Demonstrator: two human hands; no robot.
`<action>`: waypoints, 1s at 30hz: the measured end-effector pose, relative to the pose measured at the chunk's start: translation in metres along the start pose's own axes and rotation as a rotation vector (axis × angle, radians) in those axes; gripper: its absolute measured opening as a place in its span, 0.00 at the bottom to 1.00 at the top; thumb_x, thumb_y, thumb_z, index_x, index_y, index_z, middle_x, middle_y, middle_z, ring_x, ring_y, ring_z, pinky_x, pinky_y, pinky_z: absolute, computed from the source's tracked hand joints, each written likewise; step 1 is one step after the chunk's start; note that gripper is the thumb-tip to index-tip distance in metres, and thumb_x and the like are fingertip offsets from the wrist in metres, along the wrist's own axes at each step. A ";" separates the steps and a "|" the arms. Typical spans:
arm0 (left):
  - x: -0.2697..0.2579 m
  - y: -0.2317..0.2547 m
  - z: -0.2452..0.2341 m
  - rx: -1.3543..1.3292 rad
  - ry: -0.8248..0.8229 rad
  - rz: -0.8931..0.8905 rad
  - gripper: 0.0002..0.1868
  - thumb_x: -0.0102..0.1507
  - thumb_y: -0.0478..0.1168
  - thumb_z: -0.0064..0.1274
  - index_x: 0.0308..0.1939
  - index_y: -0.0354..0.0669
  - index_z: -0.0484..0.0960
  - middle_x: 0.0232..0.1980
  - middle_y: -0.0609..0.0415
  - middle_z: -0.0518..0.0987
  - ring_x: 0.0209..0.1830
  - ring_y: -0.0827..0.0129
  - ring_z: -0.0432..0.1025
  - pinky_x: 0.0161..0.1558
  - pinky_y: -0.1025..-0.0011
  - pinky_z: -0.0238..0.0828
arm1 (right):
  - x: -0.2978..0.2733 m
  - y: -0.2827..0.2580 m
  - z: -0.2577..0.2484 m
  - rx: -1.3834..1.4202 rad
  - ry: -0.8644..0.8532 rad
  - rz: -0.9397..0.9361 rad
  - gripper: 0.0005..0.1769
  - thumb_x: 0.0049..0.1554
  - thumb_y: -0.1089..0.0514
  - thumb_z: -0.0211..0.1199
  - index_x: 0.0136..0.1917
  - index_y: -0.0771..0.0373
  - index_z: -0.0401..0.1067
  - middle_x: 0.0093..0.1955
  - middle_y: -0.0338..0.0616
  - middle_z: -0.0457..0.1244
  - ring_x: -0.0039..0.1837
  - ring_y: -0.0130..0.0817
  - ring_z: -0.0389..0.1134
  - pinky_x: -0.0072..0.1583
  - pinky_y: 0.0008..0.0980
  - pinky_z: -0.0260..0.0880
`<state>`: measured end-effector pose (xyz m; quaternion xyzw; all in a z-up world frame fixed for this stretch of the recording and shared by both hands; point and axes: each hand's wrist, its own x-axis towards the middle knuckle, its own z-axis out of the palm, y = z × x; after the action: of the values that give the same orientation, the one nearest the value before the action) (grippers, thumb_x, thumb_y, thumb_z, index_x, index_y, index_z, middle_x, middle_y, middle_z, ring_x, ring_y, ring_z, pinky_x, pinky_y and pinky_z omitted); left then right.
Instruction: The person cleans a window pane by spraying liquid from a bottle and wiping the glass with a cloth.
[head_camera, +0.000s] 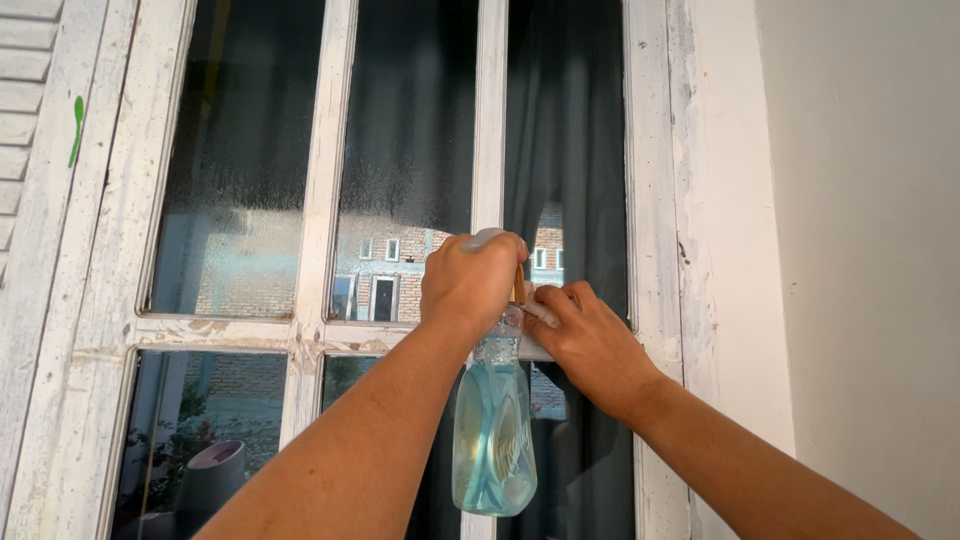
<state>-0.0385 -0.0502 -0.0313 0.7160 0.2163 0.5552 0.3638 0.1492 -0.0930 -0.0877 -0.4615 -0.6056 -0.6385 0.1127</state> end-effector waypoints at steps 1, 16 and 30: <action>0.001 0.002 -0.001 0.004 -0.001 0.001 0.25 0.51 0.54 0.53 0.43 0.39 0.85 0.45 0.46 0.83 0.47 0.55 0.79 0.51 0.59 0.72 | 0.001 0.000 0.001 -0.061 -0.005 0.013 0.28 0.45 0.70 0.64 0.60 0.63 0.75 0.60 0.49 0.63 0.57 0.47 0.63 0.58 0.38 0.71; 0.071 0.018 0.006 0.059 0.000 0.130 0.19 0.52 0.52 0.51 0.33 0.43 0.89 0.40 0.44 0.86 0.42 0.56 0.81 0.48 0.60 0.74 | 0.105 0.077 0.012 -0.241 0.295 0.205 0.31 0.46 0.70 0.64 0.61 0.47 0.78 0.54 0.49 0.59 0.52 0.51 0.61 0.45 0.38 0.73; 0.121 0.053 -0.002 -0.308 -0.062 0.121 0.14 0.52 0.41 0.51 0.31 0.31 0.84 0.28 0.43 0.80 0.22 0.60 0.76 0.23 0.64 0.74 | 0.293 0.239 0.042 -0.260 0.551 0.397 0.20 0.53 0.68 0.66 0.56 0.49 0.80 0.64 0.50 0.58 0.59 0.52 0.60 0.52 0.38 0.74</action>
<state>-0.0099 0.0026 0.0866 0.6802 0.0740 0.5803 0.4417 0.1753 0.0078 0.2789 -0.3912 -0.3648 -0.7763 0.3336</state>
